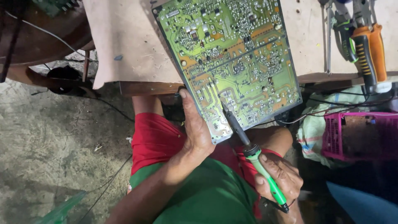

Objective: Soldering and desoldering electronic components on a large printed circuit board using a handheld soldering iron.

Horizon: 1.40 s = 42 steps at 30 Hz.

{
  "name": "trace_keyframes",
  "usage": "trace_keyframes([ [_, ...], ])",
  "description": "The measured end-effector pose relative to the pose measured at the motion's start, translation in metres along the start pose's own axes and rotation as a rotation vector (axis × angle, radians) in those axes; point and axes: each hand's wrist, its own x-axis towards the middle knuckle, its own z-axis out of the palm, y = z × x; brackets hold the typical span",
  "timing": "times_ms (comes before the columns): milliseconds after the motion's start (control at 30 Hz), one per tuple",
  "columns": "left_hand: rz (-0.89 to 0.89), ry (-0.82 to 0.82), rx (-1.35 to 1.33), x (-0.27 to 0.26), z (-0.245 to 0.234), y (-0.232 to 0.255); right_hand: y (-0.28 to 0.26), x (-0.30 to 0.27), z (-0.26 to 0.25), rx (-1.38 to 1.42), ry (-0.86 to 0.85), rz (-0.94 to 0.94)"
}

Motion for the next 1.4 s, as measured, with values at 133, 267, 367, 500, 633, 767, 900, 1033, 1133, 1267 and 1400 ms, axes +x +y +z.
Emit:
trace_keyframes([
  [133, -0.042, 0.036, 0.009, -0.003, 0.0, 0.0, 0.001, -0.005, 0.002, -0.025, 0.021, -0.054],
  [267, 0.038, 0.181, 0.242, -0.002, -0.005, 0.0, -0.002, -0.006, 0.005, 0.0, 0.087, 0.037],
  [367, -0.024, 0.063, 0.037, -0.003, 0.002, 0.002, -0.005, -0.002, 0.004, 0.018, 0.062, 0.014],
  [500, 0.072, 0.131, 0.179, -0.001, -0.005, -0.002, 0.003, -0.009, 0.005, 0.033, 0.062, -0.037],
  [633, 0.136, 0.163, 0.399, -0.004, -0.001, 0.002, 0.0, -0.008, 0.008, -0.047, 0.077, -0.069],
  [767, 0.259, 0.122, 0.507, -0.002, -0.004, 0.002, -0.002, -0.006, 0.013, -0.036, 0.099, -0.083],
  [900, 0.122, 0.152, 0.347, -0.003, -0.003, 0.002, -0.002, -0.015, 0.009, -0.046, 0.08, -0.033],
  [1033, 0.157, 0.181, 0.506, -0.001, -0.007, -0.001, 0.001, -0.018, 0.008, 0.008, 0.083, -0.046],
  [1133, 0.189, 0.193, 0.545, -0.001, -0.007, 0.0, 0.005, -0.016, 0.016, 0.012, 0.132, -0.089],
  [1267, 0.156, 0.245, 0.593, 0.001, -0.014, -0.004, -0.001, -0.013, 0.014, -0.029, 0.118, -0.092],
  [1400, 0.229, 0.191, 0.577, 0.001, -0.012, -0.002, -0.006, -0.007, 0.011, 0.003, 0.065, -0.03],
])
